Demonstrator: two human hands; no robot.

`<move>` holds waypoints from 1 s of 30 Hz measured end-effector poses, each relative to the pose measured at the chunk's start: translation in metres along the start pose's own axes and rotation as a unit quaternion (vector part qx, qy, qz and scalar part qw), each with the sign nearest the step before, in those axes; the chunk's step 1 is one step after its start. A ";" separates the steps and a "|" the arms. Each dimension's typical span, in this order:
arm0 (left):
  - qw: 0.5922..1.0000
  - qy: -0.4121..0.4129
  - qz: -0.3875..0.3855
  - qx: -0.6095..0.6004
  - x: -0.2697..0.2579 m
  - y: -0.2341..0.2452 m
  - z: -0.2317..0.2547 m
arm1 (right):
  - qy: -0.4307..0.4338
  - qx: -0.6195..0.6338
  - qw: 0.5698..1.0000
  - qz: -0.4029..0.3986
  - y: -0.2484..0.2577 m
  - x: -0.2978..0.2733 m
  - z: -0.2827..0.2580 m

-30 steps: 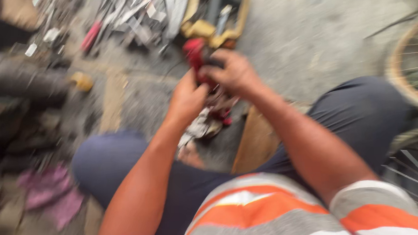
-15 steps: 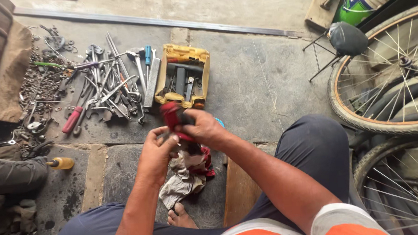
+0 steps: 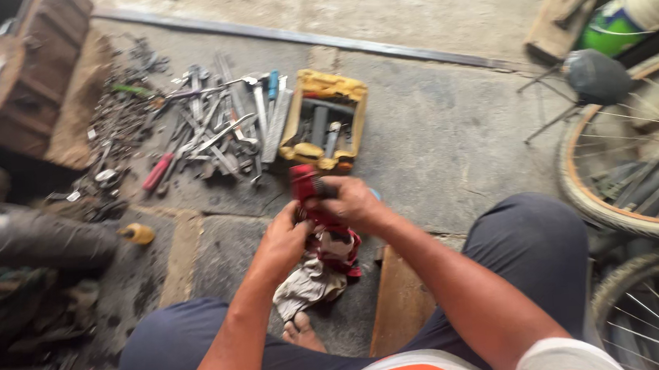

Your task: The person sits on the floor and cleans small mechanical parts. They wipe a small metal ring with a white cloth, then handle a larger metal gear, wiping it with a red cloth. The person also picks up and wipes a small cylindrical component.

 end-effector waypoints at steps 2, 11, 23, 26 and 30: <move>1.000 -0.023 0.013 -0.014 -0.002 0.005 -0.001 | 0.037 0.051 0.996 -0.058 0.002 0.001 0.001; 0.999 -0.015 0.003 0.045 0.005 -0.007 -0.027 | 0.009 -0.128 0.988 0.090 -0.010 0.006 0.005; 0.922 -0.033 -0.052 -0.383 0.010 -0.014 -0.041 | 0.023 -0.126 0.986 0.104 -0.015 0.002 0.010; 0.929 -0.032 -0.057 -0.365 0.001 -0.021 -0.015 | -0.012 -0.083 0.987 0.140 -0.018 0.004 0.009; 0.924 -0.061 -0.040 -0.375 -0.012 -0.017 0.003 | 0.049 -0.129 0.988 0.075 -0.020 -0.006 -0.006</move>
Point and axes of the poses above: each hand's wrist, its own x-axis towards the middle knuckle, its own y-axis out of the back of the hand, z = x × y, the point moved 4 cm from there along x, towards the middle knuckle, and after that the axes turned 12 degrees about -y, right-handed, at the moved point
